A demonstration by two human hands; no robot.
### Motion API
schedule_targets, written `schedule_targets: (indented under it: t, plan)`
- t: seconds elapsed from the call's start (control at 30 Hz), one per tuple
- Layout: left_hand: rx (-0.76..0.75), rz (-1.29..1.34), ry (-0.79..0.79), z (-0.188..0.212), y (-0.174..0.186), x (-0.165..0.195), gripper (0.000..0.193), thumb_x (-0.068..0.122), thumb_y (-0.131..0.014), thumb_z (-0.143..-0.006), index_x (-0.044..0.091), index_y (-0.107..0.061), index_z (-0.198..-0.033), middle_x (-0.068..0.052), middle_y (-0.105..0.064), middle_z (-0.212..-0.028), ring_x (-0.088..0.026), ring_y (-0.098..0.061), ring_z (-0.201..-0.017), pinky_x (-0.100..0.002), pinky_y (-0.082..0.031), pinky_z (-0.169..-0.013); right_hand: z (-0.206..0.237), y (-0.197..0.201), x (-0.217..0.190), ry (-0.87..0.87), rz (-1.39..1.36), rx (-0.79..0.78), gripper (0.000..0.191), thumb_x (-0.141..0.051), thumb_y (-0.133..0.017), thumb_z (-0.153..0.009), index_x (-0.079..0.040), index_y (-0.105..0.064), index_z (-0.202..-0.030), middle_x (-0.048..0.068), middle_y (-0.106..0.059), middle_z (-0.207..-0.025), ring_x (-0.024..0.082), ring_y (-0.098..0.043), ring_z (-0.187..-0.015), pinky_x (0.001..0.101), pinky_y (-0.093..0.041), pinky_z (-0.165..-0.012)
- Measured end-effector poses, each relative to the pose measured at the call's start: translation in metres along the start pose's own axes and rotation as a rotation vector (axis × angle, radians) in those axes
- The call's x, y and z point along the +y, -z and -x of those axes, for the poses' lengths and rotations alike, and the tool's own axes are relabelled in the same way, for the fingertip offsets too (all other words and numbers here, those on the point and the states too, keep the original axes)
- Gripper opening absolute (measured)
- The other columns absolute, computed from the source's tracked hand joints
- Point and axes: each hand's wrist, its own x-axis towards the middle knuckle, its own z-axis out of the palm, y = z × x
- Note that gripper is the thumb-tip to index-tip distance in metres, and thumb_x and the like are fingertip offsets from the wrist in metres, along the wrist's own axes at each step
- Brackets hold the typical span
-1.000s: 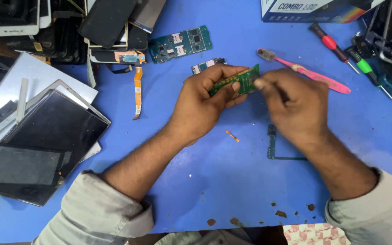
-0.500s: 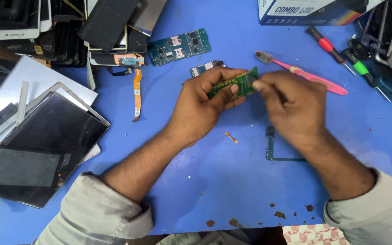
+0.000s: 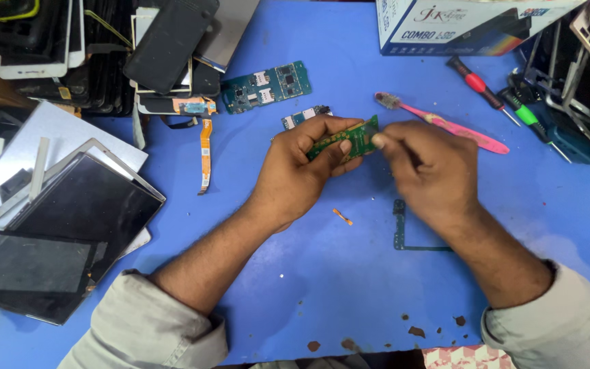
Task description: The person holds a green phone motherboard in one hand and works on it with the fingertips of the other hand, picking and pressing at components on the board. They turn the board over and continue working on its other side, with other phone boards and screwdrivers on the workbench.
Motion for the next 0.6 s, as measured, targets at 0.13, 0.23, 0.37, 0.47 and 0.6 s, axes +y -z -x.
schedule_targets:
  t: [0.13,0.23,0.37,0.47,0.6]
  plan:
    - [-0.005,-0.014,0.0,0.0002,0.0004,-0.0006,0.027,-0.001,-0.05,-0.108,-0.003,-0.061,-0.132,-0.007,-0.066,-0.123,-0.014,-0.066,-0.117,-0.032,-0.061,-0.105,-0.0003,0.0006,0.0017,-0.004,-0.022,0.003,0.007,-0.009,-0.077,-0.1,-0.003,-0.075,-0.102,0.007,-0.068,-0.075,0.011,-0.056,-0.055,0.028,-0.043,-0.053]
    - [-0.004,0.001,0.01,0.0,0.0007,-0.0006,0.026,-0.001,-0.05,-0.108,-0.002,-0.06,-0.132,-0.006,-0.067,-0.125,-0.014,-0.066,-0.118,-0.032,-0.061,-0.105,-0.0001,-0.0001,0.0014,0.018,-0.02,0.006,0.007,-0.008,-0.077,-0.101,-0.002,-0.074,-0.102,0.007,-0.068,-0.077,0.011,-0.057,-0.057,0.0277,-0.044,-0.055]
    - [-0.011,0.001,0.002,0.0001,0.0007,0.0,0.026,-0.001,-0.05,-0.108,-0.002,-0.061,-0.132,-0.006,-0.067,-0.125,-0.014,-0.066,-0.118,-0.033,-0.061,-0.106,0.0001,-0.0008,-0.0001,-0.029,-0.042,-0.016,0.007,-0.009,-0.077,-0.1,-0.002,-0.073,-0.101,0.007,-0.068,-0.075,0.011,-0.06,-0.057,0.0272,-0.045,-0.054]
    - [-0.004,0.004,0.022,-0.0003,0.0004,0.0005,0.025,0.0,-0.05,-0.108,-0.002,-0.06,-0.131,-0.006,-0.067,-0.124,-0.014,-0.066,-0.118,-0.033,-0.061,-0.105,0.0001,-0.0012,-0.0009,0.034,-0.045,-0.012,0.008,-0.009,-0.076,-0.101,-0.002,-0.072,-0.102,0.007,-0.069,-0.079,0.012,-0.06,-0.061,0.0272,-0.046,-0.057]
    - [-0.01,-0.018,-0.001,0.0006,0.0002,0.0007,0.026,-0.001,-0.051,-0.108,-0.002,-0.061,-0.132,-0.007,-0.067,-0.124,-0.015,-0.066,-0.118,-0.033,-0.06,-0.106,-0.0006,-0.0004,-0.0002,-0.041,-0.077,-0.014,0.006,-0.008,-0.075,-0.101,-0.003,-0.073,-0.102,0.006,-0.069,-0.078,0.01,-0.063,-0.059,0.0259,-0.047,-0.054]
